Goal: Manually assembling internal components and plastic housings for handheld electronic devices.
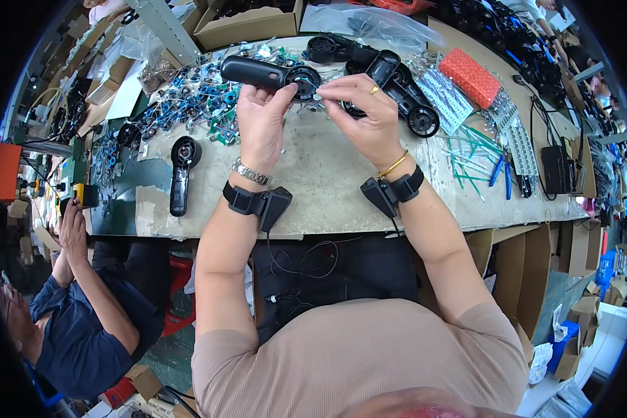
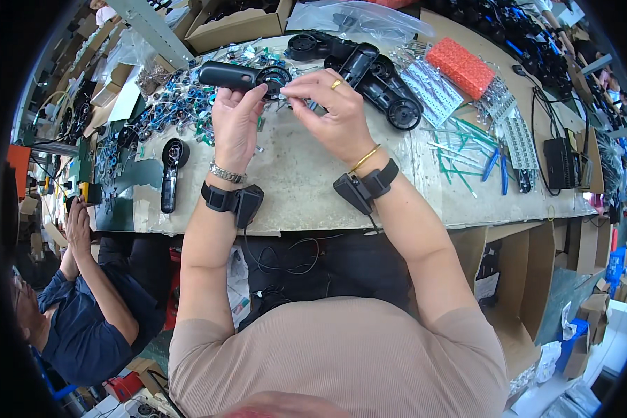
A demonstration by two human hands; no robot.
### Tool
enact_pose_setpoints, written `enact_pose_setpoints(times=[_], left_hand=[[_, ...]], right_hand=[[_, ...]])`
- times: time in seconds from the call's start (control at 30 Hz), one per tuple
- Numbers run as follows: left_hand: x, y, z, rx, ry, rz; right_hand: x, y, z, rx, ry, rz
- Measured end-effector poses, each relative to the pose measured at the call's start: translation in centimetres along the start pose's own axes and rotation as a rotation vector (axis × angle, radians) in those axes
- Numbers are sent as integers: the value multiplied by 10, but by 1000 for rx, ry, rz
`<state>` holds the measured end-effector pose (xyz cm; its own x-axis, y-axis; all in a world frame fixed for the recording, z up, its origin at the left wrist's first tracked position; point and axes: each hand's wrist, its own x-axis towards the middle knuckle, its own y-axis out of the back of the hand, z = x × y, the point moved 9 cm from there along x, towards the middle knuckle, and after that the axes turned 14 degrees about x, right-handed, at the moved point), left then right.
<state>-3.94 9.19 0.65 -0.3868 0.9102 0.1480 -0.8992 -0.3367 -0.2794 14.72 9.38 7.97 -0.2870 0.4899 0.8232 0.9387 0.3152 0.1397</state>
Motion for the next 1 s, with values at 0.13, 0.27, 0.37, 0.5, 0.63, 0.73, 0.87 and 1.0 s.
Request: enact_pose_setpoints(times=[0.13,0.27,0.37,0.5,0.63,0.73,0.87,1.0], left_hand=[[0,1,0,21,-12,3],[1,1,-2,0,-21,9],[1,2,-2,9,-32,13],[1,2,-2,22,-46,10],[1,3,-3,35,-46,9],[1,4,-5,38,-39,11],[1,6,-7,38,-26,18],[1,9,-4,51,-30,32]], right_hand=[[-2,-5,3,12,-34,-37],[-3,-11,2,22,-24,-115],[-4,-14,4,35,-42,-144],[-6,-18,3,61,-66,-182],[-8,-21,4,75,-75,-211],[-8,-23,3,81,-77,-221],[-9,-23,3,97,-86,-206],[-7,-19,2,112,-108,-147]])
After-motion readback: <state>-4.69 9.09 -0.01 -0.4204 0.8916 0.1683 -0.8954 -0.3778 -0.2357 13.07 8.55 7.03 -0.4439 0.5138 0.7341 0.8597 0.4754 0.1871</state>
